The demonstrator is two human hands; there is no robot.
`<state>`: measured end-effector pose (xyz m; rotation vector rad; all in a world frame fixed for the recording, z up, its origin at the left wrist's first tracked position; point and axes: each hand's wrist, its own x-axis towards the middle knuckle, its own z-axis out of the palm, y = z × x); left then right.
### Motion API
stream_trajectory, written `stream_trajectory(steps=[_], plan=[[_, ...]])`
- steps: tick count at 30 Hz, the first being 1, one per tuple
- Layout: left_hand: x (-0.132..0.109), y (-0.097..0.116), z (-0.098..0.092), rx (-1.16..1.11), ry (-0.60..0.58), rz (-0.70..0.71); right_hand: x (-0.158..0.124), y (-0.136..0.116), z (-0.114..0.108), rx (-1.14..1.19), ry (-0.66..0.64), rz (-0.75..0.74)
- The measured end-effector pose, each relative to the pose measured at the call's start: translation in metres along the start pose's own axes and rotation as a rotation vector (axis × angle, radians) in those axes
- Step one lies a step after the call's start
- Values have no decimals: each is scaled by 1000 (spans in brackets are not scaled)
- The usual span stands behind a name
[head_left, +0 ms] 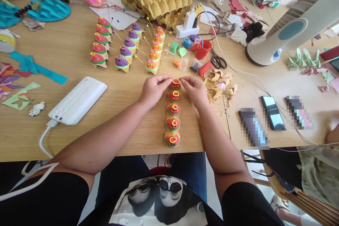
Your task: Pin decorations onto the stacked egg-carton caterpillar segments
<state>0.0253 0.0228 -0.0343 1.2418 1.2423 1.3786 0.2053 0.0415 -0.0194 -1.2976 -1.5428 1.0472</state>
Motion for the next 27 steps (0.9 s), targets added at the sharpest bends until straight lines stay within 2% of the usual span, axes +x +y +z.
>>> stream_trajectory(steps=[13,22,27], plan=[[-1,2,-1,52,-33,28,1,3,3,-37,9,-17],[-3,4,-3,183,-69,116,-2,-5,1,-77,-38,-63],[-2,2,-3,163,-85,99,-4,-5,-1,-111,91,-46]])
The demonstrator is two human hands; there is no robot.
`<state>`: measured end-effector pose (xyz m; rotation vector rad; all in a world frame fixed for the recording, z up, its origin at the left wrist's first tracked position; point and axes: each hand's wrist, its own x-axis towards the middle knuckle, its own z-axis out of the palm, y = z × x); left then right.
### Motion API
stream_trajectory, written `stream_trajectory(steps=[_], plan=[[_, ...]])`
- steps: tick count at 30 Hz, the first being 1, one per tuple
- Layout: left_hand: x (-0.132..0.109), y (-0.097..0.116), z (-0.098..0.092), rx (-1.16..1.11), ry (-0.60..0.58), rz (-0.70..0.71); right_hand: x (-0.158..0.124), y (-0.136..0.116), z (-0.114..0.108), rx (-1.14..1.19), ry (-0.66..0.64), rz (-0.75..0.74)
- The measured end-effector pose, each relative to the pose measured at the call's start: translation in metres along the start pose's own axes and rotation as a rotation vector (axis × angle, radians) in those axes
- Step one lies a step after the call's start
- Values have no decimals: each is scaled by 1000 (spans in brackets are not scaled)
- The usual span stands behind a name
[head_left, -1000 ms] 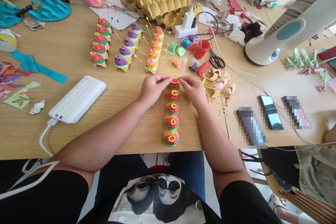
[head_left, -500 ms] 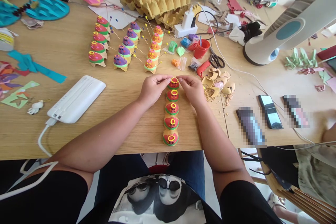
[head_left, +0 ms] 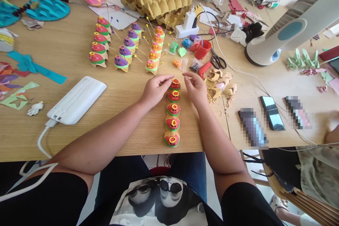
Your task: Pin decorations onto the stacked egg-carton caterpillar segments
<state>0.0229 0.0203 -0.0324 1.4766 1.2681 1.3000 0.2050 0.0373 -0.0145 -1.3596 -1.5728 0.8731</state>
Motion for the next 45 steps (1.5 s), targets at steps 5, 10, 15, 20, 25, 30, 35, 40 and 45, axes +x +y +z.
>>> stream_trajectory(steps=[5,10,15,20,25,30,35,40,45], plan=[[1,0,2,-24,45,-29,-3,-5,-5,-179,24,-42],[0,9,1,-5,23,-28,-5,-5,-4,-172,-16,-57],[-2,13,0,11,5,-22,-5,-7,-3,-127,-44,-62],[-2,12,0,2,4,-4,-6,-10,-3,-101,-73,-84],[-2,12,0,-23,-3,0,-7,-10,-2,-90,-111,-101],[-1,10,0,-12,4,10,-7,-10,-1,-71,-124,-113],[-1,9,1,-16,24,-21,-4,-6,-2,-119,-67,-46],[-3,14,0,-7,13,11,-4,-5,-3,-162,-54,-1],[-2,17,-1,31,5,46,-8,-15,-3,-189,-84,16]])
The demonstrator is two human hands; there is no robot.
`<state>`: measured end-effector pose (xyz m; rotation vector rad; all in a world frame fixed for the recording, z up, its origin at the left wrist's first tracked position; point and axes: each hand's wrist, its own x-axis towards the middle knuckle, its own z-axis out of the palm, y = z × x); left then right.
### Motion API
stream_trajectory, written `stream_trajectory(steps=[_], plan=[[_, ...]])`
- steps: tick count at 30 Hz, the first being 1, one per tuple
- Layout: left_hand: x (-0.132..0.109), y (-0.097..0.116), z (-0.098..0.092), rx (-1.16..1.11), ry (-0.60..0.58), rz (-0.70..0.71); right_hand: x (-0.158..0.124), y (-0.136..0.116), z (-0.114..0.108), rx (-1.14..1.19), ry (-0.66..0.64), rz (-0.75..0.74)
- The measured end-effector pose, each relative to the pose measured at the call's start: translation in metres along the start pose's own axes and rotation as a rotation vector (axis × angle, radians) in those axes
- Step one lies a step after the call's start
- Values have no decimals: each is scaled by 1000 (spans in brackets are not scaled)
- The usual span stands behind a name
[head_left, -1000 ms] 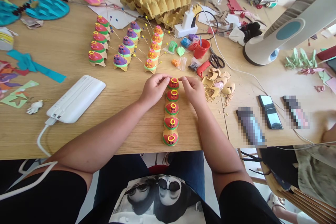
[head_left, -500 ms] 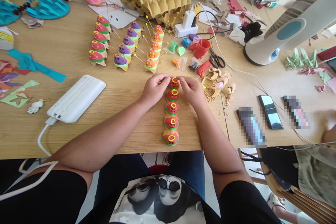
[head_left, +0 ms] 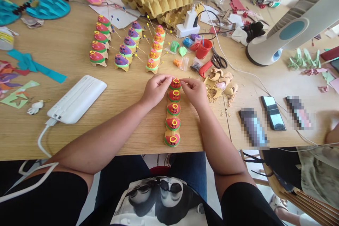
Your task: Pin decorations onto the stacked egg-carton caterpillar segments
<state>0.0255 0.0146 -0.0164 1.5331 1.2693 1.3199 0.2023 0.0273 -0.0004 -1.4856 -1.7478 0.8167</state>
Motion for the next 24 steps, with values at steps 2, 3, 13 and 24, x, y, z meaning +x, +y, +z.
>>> stream_trajectory(steps=[2,3,13,24], plan=[[0,0,0,5,2,-7,-1,-2,0,-3,-5,0],[0,-1,0,5,3,-10,-1,-3,0,-5,-5,-1],[0,-3,1,-18,8,-19,-1,2,4,-3,4,-37],[0,-6,2,-67,35,-87,2,6,3,42,35,-39]])
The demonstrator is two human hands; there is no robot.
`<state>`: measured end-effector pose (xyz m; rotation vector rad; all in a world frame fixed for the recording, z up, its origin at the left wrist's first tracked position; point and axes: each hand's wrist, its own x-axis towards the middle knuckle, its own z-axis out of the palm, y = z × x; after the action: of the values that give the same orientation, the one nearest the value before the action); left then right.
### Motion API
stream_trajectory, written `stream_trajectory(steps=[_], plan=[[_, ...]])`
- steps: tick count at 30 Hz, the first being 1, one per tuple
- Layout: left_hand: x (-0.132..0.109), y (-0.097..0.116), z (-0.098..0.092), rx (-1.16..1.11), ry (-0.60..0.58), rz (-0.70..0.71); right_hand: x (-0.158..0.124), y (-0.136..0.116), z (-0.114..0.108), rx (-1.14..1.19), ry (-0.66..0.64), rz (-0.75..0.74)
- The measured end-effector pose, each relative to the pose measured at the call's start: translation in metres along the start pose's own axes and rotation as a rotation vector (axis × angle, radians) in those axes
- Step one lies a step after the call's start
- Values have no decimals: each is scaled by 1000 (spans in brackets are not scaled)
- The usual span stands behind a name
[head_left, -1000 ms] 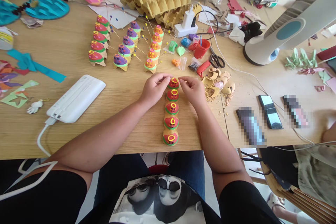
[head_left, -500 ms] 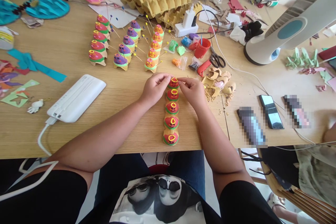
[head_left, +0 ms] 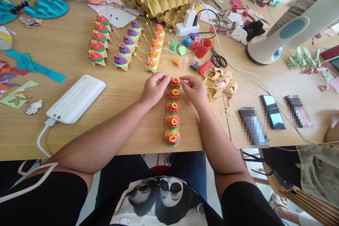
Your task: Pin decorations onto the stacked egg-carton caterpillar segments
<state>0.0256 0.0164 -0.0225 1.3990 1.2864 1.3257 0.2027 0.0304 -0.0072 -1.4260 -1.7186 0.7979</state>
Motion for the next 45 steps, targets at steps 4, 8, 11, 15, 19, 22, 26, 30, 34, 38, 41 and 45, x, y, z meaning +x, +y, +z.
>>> stream_trajectory(steps=[4,8,11,15,19,22,26,30,34,38,41,45], plan=[[0,-1,0,11,30,0,-1,0,1,-5,-7,-40],[0,0,-1,32,16,17,-3,-5,-1,-22,-23,-51],[-1,1,-1,54,5,28,-3,-8,-1,-23,-52,-30],[-1,2,-1,55,6,29,-3,-8,-1,-15,-56,5],[0,2,-1,34,0,34,-2,-7,0,-19,-63,10],[-1,1,0,45,-13,58,-2,-6,0,-20,-68,-1],[-1,0,1,100,-44,108,-2,-5,1,-25,-64,-17],[-1,-1,1,98,-65,108,-2,-4,2,-40,-65,-20],[-1,-1,0,120,-68,120,-2,-4,2,-40,-69,-23],[-1,-1,-1,123,-80,128,-2,-5,1,-53,-67,-24],[-1,-1,-1,109,-83,121,-2,-3,2,-51,-69,-34],[-1,0,0,56,-70,76,-2,0,3,-50,-60,-29]])
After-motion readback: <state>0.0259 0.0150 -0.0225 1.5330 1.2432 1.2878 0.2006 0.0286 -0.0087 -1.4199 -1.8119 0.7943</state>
